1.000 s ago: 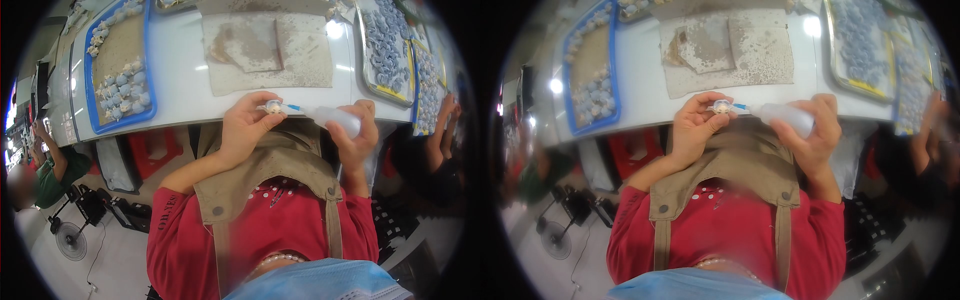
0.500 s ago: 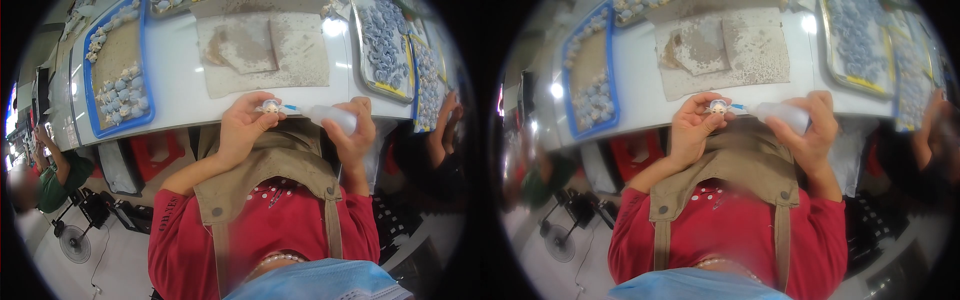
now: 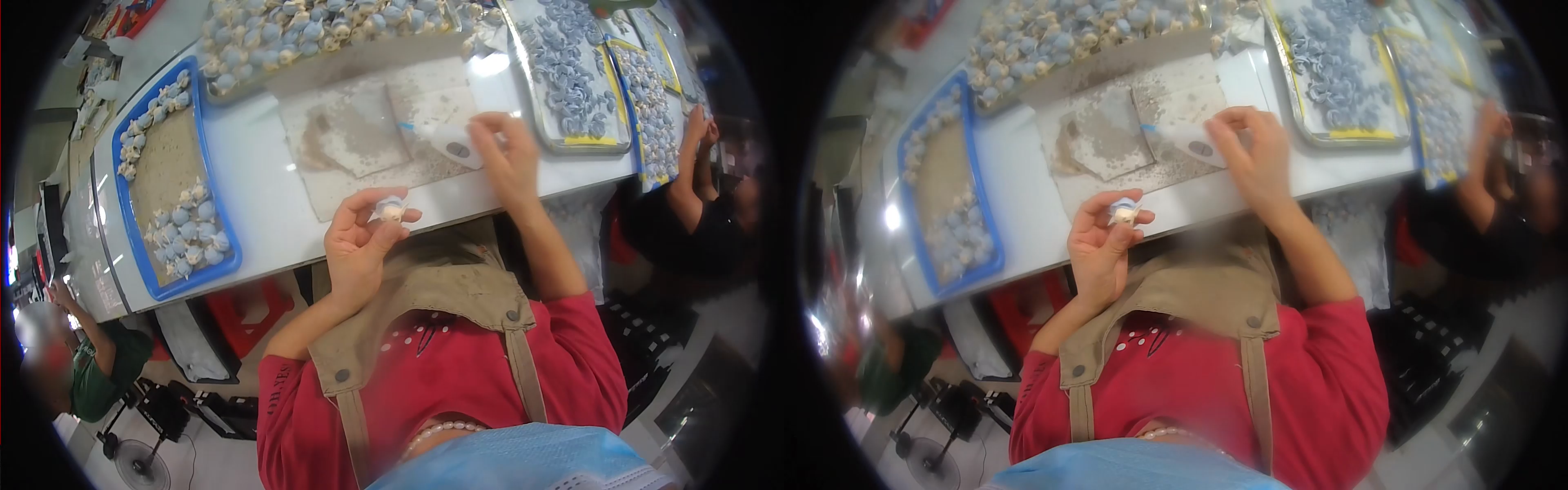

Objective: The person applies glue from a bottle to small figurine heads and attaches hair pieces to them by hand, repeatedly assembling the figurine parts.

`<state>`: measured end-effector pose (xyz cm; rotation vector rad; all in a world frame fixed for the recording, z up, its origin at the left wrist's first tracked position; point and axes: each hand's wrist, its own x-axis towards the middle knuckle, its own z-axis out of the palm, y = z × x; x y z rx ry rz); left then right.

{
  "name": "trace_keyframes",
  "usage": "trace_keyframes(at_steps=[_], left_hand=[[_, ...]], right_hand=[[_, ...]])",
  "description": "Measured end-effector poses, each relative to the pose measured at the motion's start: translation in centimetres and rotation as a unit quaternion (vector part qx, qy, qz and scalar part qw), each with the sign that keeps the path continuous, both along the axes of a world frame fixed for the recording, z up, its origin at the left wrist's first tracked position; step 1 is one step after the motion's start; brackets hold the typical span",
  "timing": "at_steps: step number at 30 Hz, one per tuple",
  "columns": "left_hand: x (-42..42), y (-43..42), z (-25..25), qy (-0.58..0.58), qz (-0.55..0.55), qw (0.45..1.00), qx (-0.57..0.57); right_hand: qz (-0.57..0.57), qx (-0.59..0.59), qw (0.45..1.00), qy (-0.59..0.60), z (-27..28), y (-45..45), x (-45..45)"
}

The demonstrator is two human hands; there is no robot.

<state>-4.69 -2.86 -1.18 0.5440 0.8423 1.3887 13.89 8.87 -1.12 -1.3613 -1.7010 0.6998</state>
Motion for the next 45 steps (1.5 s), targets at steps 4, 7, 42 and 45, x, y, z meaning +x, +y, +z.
trace_keyframes(at_steps=[4, 7, 42, 45], left_hand=[[0.2, 0.3, 0.0, 0.013, -0.006, 1.0, -0.015], [1.1, 0.6, -0.1, 0.01, -0.019, 1.0, -0.012], [3.1, 0.6, 0.2, -0.005, -0.074, 0.997, -0.037], [3.0, 0.4, 0.1, 0.02, -0.069, 0.997, -0.036]], right_hand=[[-0.065, 0.206, 0.931, -0.293, 1.2, 5.0, 6.4], [-0.015, 0.284, 0.903, -0.322, 1.7, 9.3, 9.0], [0.242, -0.065, 0.965, -0.072, 4.4, -5.3, 0.6], [0.218, 0.039, 0.973, -0.062, 3.0, -6.1, 0.3]])
